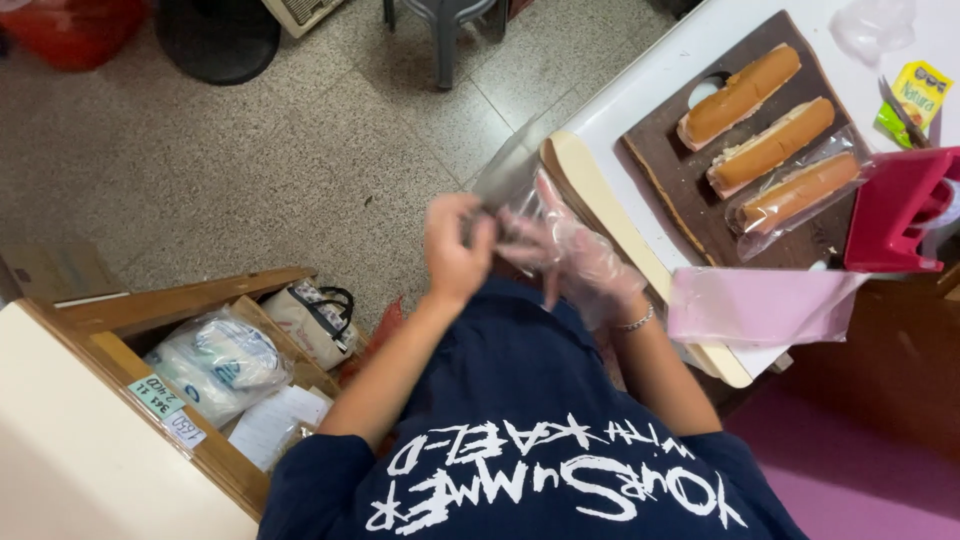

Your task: Putting on plastic gloves and individually wrapping long sandwiches in plastic sleeves.

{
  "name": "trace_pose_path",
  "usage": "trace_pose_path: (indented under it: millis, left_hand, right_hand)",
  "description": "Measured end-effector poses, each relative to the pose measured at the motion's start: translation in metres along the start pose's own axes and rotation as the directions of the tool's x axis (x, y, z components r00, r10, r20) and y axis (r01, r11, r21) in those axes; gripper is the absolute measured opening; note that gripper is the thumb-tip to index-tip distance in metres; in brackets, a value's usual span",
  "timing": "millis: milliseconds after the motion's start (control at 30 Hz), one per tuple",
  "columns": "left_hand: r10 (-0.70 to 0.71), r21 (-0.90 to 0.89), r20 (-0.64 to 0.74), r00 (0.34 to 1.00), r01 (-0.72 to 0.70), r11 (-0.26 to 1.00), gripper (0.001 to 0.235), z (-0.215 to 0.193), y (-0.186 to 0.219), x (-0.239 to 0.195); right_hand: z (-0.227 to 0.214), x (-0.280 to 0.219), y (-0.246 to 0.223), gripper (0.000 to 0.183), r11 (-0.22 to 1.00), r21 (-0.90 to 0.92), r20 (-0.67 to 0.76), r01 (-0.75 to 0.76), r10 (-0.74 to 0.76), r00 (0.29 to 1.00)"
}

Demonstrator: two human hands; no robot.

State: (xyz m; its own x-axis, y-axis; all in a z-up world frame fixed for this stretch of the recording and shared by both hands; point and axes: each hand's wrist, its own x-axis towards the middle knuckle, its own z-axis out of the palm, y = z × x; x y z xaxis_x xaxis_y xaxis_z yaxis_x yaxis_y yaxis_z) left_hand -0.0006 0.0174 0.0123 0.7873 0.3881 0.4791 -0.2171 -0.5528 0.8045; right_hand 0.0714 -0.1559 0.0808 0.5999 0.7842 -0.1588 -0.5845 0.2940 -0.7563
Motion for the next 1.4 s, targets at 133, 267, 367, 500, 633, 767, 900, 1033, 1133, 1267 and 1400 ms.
trace_pose_path:
  millis: [133,267,367,500,633,767,900,1033,1133,1267,1400]
  left_hand:
    - [-0.688,-0.406,0.134,0.713,0.673,0.618,0.064,-0.026,-0.029,0.032]
    - [-0.577,-0.337,0.743,0.34,0.934,0.117,0.109,-0.05,-0.046,0.049]
    - [-0.384,-0.261,0.876,0.293,0.956,0.134,0.094,-0.047,-0.079,0.031]
    - [-0.361,-0.283,0.89,0.277,0.958,0.036,0.074,-0.047,-0.096,0.017]
    - [-0.31,-0.306,0.914,0.261,0.946,-0.107,0.059,-0.045,-0.11,0.009]
    - [-0.36,-0.431,0.846,0.392,0.902,-0.03,0.037,-0.048,-0.124,0.0]
    - [-0.489,-0.587,0.703,0.517,0.809,0.012,0.023,-0.064,-0.145,0.008]
    - [-0.543,-0.603,0.57,0.616,0.763,0.233,0.012,-0.081,-0.141,0.032]
    - [-0.568,-0.525,0.529,0.63,0.769,0.364,0.02,-0.087,-0.104,0.048]
    - [-0.576,-0.417,0.438,0.69,0.724,0.549,0.013,-0.071,-0.102,0.049]
    - [-0.573,-0.38,0.339,0.746,0.666,0.642,0.007,-0.068,-0.07,0.068]
  right_hand:
    - [-0.018,-0.009,-0.023,0.112,0.965,0.121,0.371,-0.232,0.173,0.912]
    - [-0.047,-0.006,-0.039,0.112,0.92,-0.018,0.62,-0.391,0.317,0.718]
    - [-0.063,-0.003,-0.041,0.114,0.893,0.073,0.691,-0.445,0.276,0.668]
    - [-0.061,-0.007,-0.052,0.112,0.891,0.098,0.711,-0.443,0.248,0.658]
    - [-0.065,-0.007,-0.048,0.115,0.843,0.183,0.76,-0.507,0.206,0.616]
    - [-0.07,-0.007,-0.048,0.145,0.935,0.065,0.765,-0.35,0.178,0.619]
    - [-0.058,-0.006,-0.067,0.11,0.917,0.093,0.74,-0.388,0.197,0.643]
    - [-0.062,-0.01,-0.072,0.106,0.948,0.025,0.695,-0.319,0.213,0.687]
    - [-0.061,-0.01,-0.071,0.107,0.953,0.019,0.685,-0.302,0.208,0.699]
    - [-0.058,-0.012,-0.077,0.107,0.956,0.011,0.661,-0.292,0.212,0.72]
    - [-0.065,-0.024,-0.077,0.107,0.967,0.018,0.63,-0.253,0.186,0.754]
